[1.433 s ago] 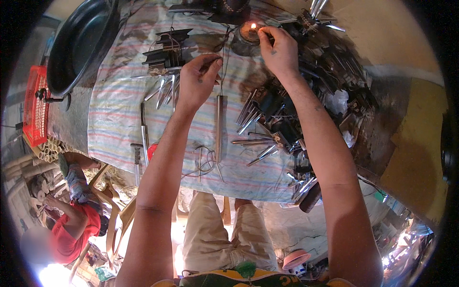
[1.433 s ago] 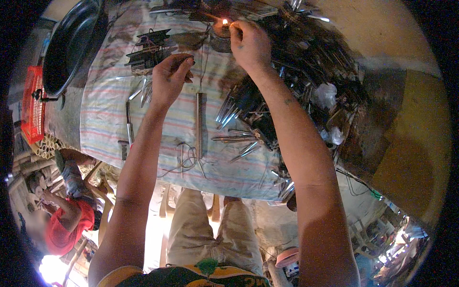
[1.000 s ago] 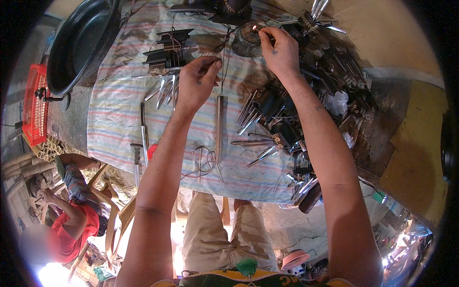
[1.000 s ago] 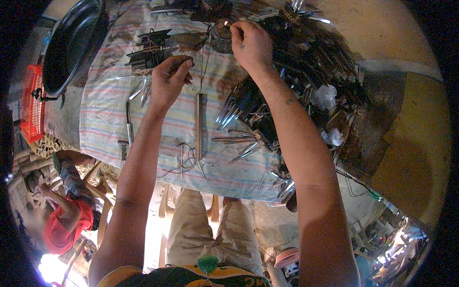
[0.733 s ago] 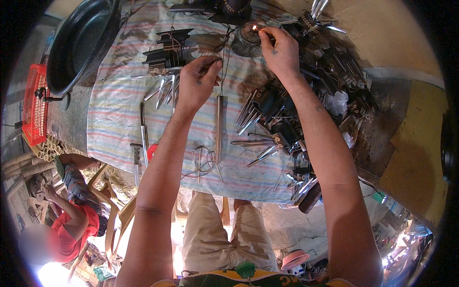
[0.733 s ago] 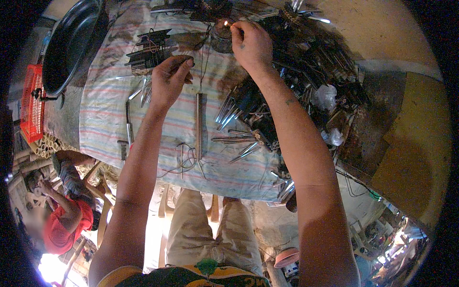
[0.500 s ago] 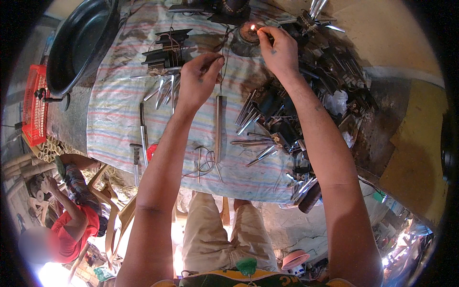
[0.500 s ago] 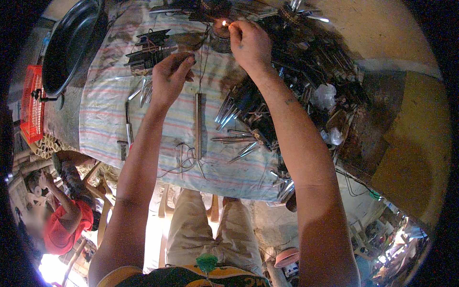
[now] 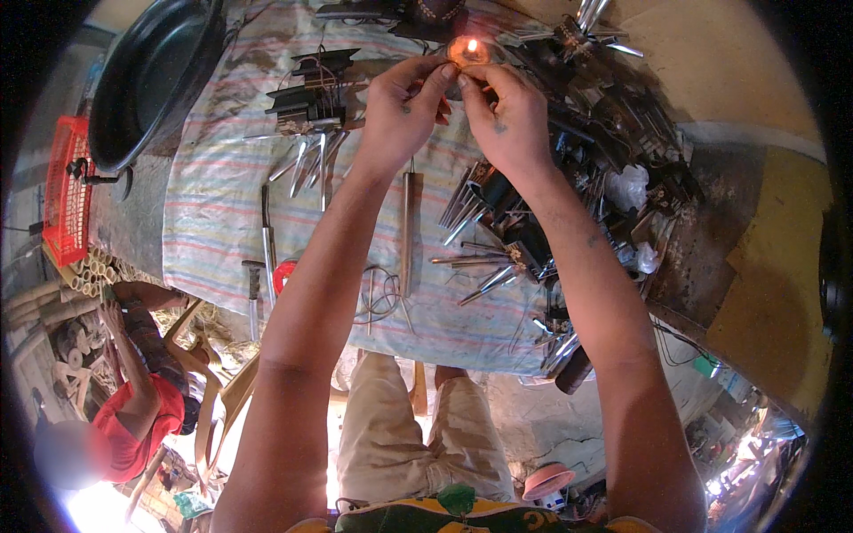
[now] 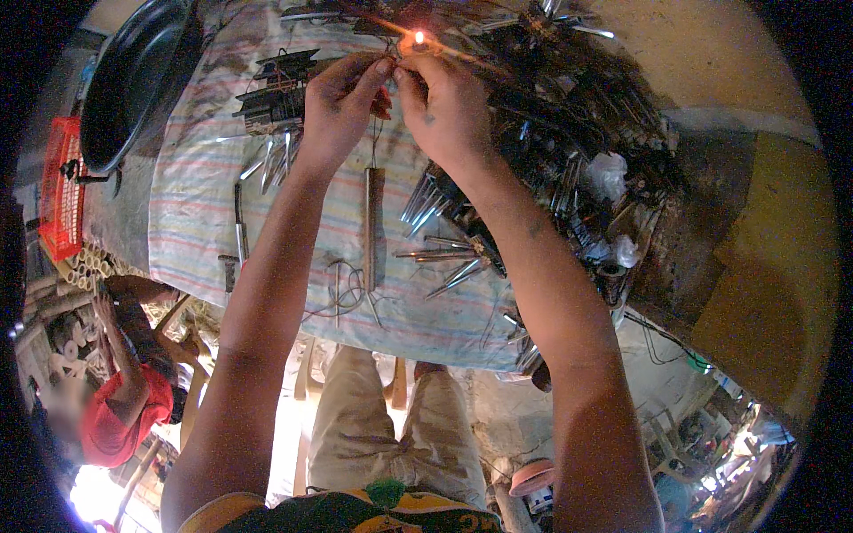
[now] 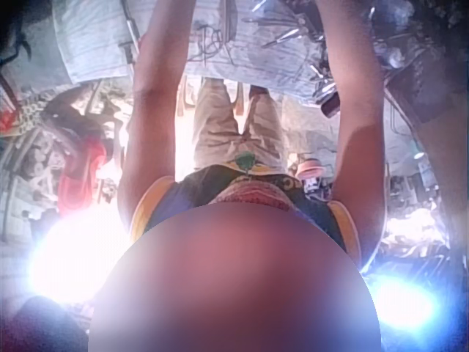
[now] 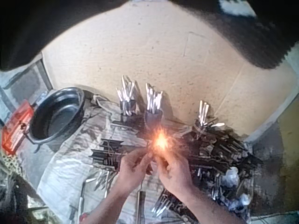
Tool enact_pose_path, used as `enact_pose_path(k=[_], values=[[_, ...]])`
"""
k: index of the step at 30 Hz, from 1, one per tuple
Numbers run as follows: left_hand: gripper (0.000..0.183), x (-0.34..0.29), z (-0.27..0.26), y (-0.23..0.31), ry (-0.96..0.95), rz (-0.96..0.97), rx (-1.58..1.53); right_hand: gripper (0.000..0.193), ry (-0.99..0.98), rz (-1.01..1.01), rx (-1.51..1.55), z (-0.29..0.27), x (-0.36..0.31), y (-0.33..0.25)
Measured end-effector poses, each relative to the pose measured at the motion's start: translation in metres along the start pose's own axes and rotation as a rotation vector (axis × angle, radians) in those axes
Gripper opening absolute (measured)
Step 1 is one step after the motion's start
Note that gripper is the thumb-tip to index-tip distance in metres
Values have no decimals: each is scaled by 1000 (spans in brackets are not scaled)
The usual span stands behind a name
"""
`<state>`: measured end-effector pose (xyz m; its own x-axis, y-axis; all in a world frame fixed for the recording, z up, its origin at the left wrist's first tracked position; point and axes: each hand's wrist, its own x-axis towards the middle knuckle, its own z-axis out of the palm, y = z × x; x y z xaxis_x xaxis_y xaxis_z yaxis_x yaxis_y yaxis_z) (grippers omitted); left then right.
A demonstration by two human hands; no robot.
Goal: The person sits at a cluttered workbench and manipulates small wires and components. They heat a wire tip over a candle flame and then wrap the connection with black electrical tape. The person handles multiple small parts and tools throughout the clip.
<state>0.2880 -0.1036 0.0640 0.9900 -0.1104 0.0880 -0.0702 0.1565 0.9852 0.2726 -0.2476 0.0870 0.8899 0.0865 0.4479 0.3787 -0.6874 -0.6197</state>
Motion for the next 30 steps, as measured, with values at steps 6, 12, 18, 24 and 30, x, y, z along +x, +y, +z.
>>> enact_pose_path(k=[6,12,18,24,30], values=[[14,-1,4,-8,59,295,488,16,-50,57,16,-4,-7,-2],[17,9,11,-21,111,506,624,17,-54,66,33,-5,-2,14],[25,10,-7,-24,150,173,524,19,-19,101,-97,-3,15,43],[28,0,-19,-34,140,192,600,20,21,129,-168,6,21,59],[30,-5,-23,-40,145,149,554,17,45,138,-103,9,25,62]])
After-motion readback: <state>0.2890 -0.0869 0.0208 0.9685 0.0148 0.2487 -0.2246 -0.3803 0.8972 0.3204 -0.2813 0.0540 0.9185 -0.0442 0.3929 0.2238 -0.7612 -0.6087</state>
